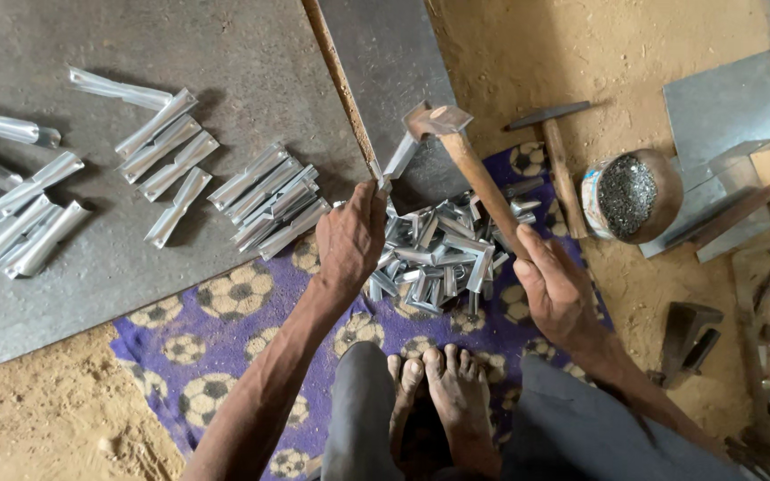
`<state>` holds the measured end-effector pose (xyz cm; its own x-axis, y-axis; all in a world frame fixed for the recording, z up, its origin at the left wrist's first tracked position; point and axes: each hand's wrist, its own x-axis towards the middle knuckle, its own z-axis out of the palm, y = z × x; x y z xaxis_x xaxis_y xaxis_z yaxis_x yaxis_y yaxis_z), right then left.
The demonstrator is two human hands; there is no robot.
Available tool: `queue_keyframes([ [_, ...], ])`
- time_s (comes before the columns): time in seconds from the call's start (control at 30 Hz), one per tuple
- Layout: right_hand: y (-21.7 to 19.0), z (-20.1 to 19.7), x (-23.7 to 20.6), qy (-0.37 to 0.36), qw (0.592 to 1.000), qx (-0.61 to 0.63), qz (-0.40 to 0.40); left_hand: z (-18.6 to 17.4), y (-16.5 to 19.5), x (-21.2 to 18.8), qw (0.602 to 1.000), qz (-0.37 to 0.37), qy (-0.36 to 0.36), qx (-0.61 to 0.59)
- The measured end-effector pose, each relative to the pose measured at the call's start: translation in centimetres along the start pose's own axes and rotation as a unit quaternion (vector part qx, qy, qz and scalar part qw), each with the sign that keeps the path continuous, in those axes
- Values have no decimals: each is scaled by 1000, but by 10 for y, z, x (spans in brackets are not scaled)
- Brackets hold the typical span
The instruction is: The person sits on the floor and hammers small metal strips flat on a steel plate using a hammer, placing finished strips in a pile to the side and picking new strips one at a time from a pile on the mat.
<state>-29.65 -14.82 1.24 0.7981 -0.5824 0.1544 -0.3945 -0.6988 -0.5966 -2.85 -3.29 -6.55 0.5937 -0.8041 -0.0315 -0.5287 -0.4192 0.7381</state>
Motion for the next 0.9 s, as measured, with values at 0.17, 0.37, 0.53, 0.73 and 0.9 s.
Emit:
queue_keyframes([
  [0.17, 12, 9, -2, 9, 999, 39, -23, 2, -7, 3, 998, -49, -24, -10],
  [0.37, 19, 10, -14, 56, 994, 88, -24, -4, -17, 7, 655, -320, -238, -642],
  [0.53, 23, 17, -14, -9, 999, 30, -25, -7, -17, 7, 645, -312, -237, -656],
  [0.73, 32, 27, -22, 1, 999, 32, -31, -5, -15, 9, 647, -316, -233, -653],
  [0.9, 30, 21, -18, -6, 998, 51, -28, -10, -11, 3, 734, -263, -180, -599],
])
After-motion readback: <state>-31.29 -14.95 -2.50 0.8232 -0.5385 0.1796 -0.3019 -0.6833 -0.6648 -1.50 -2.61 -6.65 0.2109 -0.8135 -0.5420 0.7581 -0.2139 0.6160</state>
